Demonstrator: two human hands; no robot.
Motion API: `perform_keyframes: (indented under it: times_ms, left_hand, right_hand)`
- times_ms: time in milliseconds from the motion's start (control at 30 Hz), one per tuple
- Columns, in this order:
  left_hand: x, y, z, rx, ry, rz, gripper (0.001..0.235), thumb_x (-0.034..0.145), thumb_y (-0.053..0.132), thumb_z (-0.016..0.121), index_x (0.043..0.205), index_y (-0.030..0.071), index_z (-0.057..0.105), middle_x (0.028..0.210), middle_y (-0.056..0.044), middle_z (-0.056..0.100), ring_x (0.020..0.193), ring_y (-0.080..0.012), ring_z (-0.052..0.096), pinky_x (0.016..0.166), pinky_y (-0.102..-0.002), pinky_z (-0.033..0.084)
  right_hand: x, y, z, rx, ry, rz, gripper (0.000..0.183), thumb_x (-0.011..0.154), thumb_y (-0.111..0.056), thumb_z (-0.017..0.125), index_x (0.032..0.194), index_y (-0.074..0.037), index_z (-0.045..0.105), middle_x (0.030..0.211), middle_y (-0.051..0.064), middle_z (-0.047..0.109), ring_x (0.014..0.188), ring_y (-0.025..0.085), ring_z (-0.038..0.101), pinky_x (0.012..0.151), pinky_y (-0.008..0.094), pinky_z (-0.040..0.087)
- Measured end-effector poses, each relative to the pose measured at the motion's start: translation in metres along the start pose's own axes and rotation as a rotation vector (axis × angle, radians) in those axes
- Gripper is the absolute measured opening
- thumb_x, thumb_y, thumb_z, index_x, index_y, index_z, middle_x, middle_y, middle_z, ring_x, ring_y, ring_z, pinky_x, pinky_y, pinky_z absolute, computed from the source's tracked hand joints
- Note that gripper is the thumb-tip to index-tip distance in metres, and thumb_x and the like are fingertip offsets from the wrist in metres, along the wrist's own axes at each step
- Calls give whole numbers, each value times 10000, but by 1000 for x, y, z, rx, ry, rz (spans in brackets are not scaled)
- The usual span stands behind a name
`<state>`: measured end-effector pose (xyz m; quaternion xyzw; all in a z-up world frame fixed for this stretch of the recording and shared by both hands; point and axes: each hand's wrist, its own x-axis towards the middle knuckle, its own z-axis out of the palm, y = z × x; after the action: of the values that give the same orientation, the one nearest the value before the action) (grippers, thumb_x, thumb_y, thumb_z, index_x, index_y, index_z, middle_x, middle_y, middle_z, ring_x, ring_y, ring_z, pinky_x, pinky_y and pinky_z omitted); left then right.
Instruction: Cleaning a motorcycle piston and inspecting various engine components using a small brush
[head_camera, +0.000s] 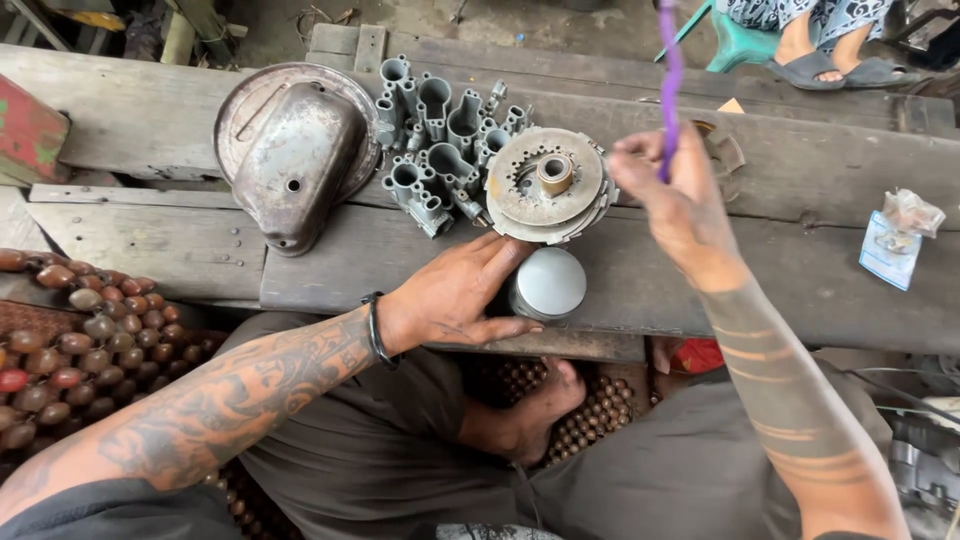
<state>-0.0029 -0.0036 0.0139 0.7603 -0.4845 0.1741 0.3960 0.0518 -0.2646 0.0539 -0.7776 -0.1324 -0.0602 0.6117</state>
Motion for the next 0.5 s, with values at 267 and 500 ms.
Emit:
perform_keyframes:
  times_ms: [267,500]
  left_hand:
    - [-8,-11,6,5,8,-15,720,884,473,757,1294,-60,502,1002,-244,586,937,-447,648,714,-545,590]
    - [-10,-13,11,3,6,-20,726,879,477,761,1298,-55,499,991,-236,592,916,-436,654,698,-545,586]
  right_hand:
    - [-3,7,18,174,28,210,452,825,-104,849,984,-168,431,997,-42,578,743,5,616,610,146,519]
    - [-8,12,12,250,35,258,413,890,-62,801,1014,-126,412,1008,36,550,754,179,658,503,311,573]
